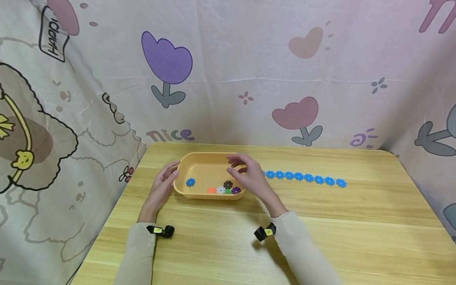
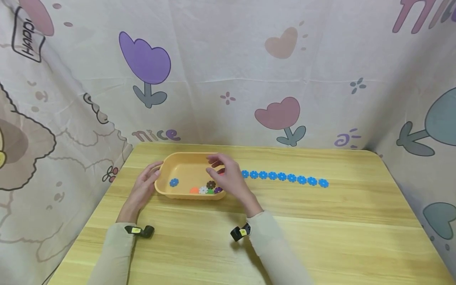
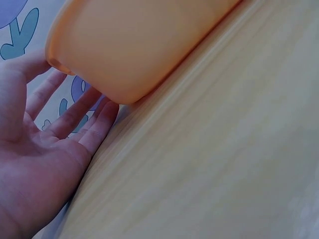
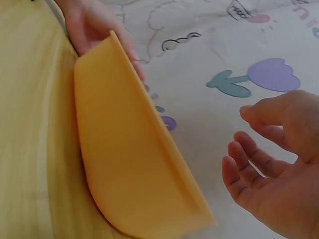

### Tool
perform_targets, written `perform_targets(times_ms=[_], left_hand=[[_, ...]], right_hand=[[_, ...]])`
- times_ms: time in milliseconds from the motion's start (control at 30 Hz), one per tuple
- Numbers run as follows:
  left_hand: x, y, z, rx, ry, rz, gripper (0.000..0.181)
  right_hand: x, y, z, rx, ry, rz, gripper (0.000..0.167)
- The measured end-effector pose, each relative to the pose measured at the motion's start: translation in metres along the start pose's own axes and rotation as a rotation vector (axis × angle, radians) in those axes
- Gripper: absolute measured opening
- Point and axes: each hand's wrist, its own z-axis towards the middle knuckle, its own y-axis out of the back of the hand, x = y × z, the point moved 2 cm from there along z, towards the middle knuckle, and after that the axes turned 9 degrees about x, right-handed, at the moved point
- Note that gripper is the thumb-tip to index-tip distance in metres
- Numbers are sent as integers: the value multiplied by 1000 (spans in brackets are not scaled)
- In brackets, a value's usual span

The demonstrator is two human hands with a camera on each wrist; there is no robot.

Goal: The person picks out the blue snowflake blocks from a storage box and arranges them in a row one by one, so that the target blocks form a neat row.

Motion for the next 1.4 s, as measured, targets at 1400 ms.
perform_targets(times_ms=[1400], left_hand=[[-1,0,2,-3,24,-23,48]], right_hand=[[-33,-117,84,406,-230,-274,29]])
